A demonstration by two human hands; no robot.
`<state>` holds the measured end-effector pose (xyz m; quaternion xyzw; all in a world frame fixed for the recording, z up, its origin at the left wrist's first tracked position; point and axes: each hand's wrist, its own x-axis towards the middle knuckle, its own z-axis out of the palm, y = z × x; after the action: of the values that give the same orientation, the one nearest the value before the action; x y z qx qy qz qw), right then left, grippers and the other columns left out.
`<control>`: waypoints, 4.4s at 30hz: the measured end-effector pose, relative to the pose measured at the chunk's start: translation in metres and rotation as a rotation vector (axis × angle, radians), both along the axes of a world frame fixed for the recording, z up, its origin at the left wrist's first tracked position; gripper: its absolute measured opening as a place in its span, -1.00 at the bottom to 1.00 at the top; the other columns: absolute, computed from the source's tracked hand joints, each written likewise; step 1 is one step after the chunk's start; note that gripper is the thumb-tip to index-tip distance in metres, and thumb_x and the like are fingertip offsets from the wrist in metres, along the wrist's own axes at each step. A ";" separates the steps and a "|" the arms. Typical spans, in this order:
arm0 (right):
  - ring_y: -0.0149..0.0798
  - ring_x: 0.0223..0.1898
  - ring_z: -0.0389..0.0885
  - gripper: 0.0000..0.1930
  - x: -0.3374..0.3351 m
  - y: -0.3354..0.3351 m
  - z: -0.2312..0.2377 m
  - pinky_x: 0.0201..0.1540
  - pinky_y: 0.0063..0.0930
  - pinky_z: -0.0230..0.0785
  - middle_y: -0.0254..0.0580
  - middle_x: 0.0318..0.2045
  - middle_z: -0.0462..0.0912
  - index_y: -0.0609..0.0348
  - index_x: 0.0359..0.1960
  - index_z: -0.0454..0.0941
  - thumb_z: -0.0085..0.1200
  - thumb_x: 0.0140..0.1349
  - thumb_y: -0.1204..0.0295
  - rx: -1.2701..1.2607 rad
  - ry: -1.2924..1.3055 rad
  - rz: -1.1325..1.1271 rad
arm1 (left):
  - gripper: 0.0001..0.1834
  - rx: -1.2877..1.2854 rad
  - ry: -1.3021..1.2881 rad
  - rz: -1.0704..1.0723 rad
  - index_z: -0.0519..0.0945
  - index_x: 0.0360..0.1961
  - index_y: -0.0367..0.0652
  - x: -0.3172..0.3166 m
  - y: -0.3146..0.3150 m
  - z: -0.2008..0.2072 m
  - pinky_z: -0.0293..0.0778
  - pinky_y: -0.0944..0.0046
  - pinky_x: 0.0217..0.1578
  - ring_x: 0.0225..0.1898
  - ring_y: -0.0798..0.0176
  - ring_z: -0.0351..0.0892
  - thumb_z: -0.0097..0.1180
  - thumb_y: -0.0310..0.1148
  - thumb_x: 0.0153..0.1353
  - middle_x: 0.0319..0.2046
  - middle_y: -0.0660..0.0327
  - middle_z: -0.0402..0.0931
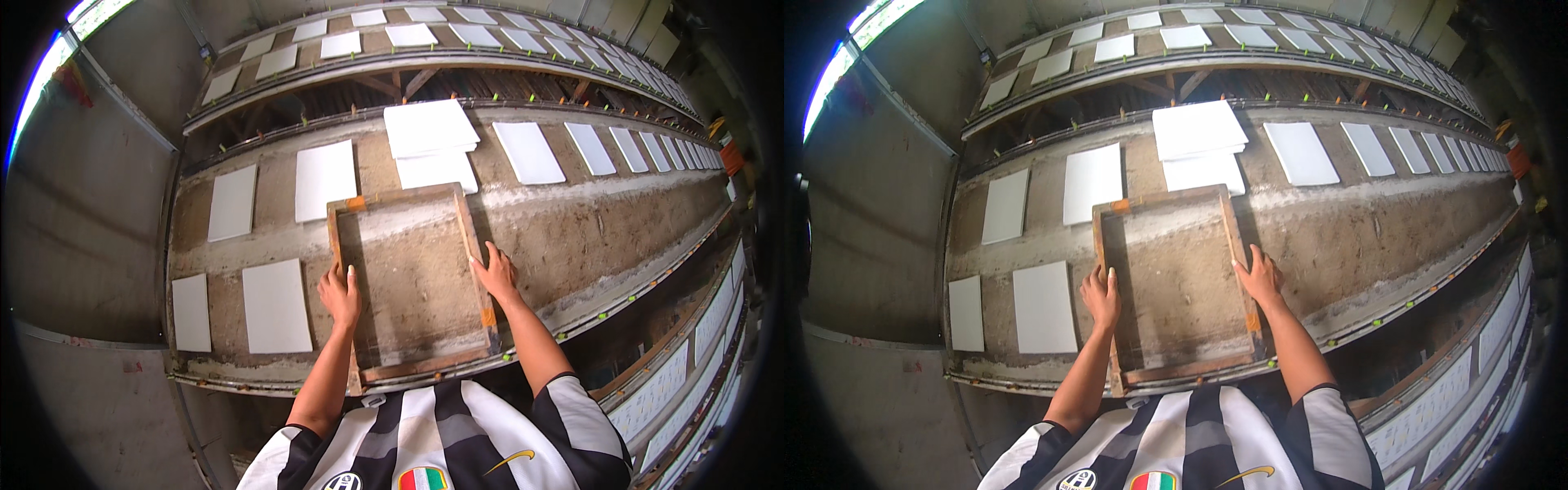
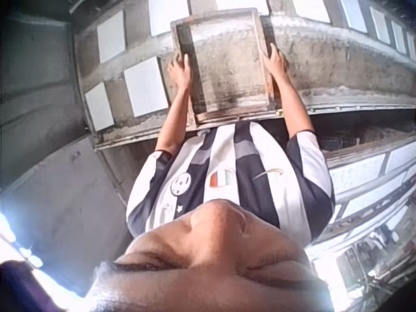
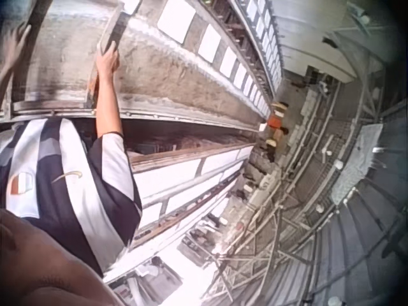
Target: The person places white rectangular tiles into a wooden frame on a conveyor belt. They pick up tiles from a stack, position them inside the frame, and then move the frame along the belt to the next position. The process is repeated continuously for multiple tiles.
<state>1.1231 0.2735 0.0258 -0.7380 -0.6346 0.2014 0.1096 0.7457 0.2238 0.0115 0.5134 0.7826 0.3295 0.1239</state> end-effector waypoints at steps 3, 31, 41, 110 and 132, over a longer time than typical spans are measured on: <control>0.07 0.16 0.56 -0.28 -0.001 0.055 -0.004 0.17 0.05 0.41 0.09 0.19 0.53 0.09 0.40 0.33 0.11 0.37 -0.11 0.121 0.100 -0.037 | -0.40 0.031 -0.015 -0.098 0.46 0.31 -0.17 0.033 0.060 0.021 0.20 -0.13 0.32 0.34 -0.18 0.27 0.11 0.00 0.41 0.28 -0.09 0.37; 0.05 0.24 0.42 -0.37 -0.013 0.381 -0.048 0.20 0.04 0.39 -0.02 0.16 0.51 0.01 0.19 0.46 0.40 0.12 0.12 0.194 0.157 -0.537 | -0.15 -0.049 -0.064 -0.446 0.24 0.49 -0.24 0.172 0.212 0.016 -0.08 -0.10 0.48 0.59 -0.09 -0.14 0.05 0.16 0.40 0.52 -0.08 0.08; -0.03 0.03 0.55 -0.62 -0.023 0.366 -0.006 0.07 -0.12 0.42 0.05 0.02 0.51 0.25 0.12 0.37 0.12 0.43 0.28 0.730 1.145 -0.579 | -0.37 0.136 -0.360 -0.275 0.41 0.34 -0.30 0.136 0.200 0.037 0.04 -0.12 0.46 0.54 -0.19 0.01 0.19 -0.11 0.41 0.40 -0.17 0.29; 0.22 0.16 0.59 -0.40 -0.142 -0.062 -0.080 0.21 -0.03 0.41 0.15 0.16 0.61 -0.15 0.47 0.28 0.09 0.42 0.16 0.074 0.403 -0.272 | -0.55 -0.213 0.237 -0.318 0.78 -0.25 -0.13 -0.015 -0.068 -0.032 0.15 -0.20 0.35 0.40 -0.40 0.14 0.41 0.07 0.12 0.35 -0.40 0.17; 0.21 0.34 0.33 -0.39 -0.141 -0.068 -0.063 0.32 0.06 0.27 0.20 0.26 0.39 -0.04 0.42 0.36 0.17 0.38 0.12 0.010 0.165 -0.180 | -0.51 -0.181 0.275 -0.321 0.79 -0.23 -0.16 -0.017 -0.069 -0.031 0.16 -0.20 0.35 0.37 -0.38 0.18 0.41 0.08 0.10 0.29 -0.44 0.23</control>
<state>0.9822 0.2052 -0.0373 -0.7724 -0.5554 0.2479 0.1829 0.7291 0.1549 -0.0197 0.6580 0.7269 0.1609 0.1126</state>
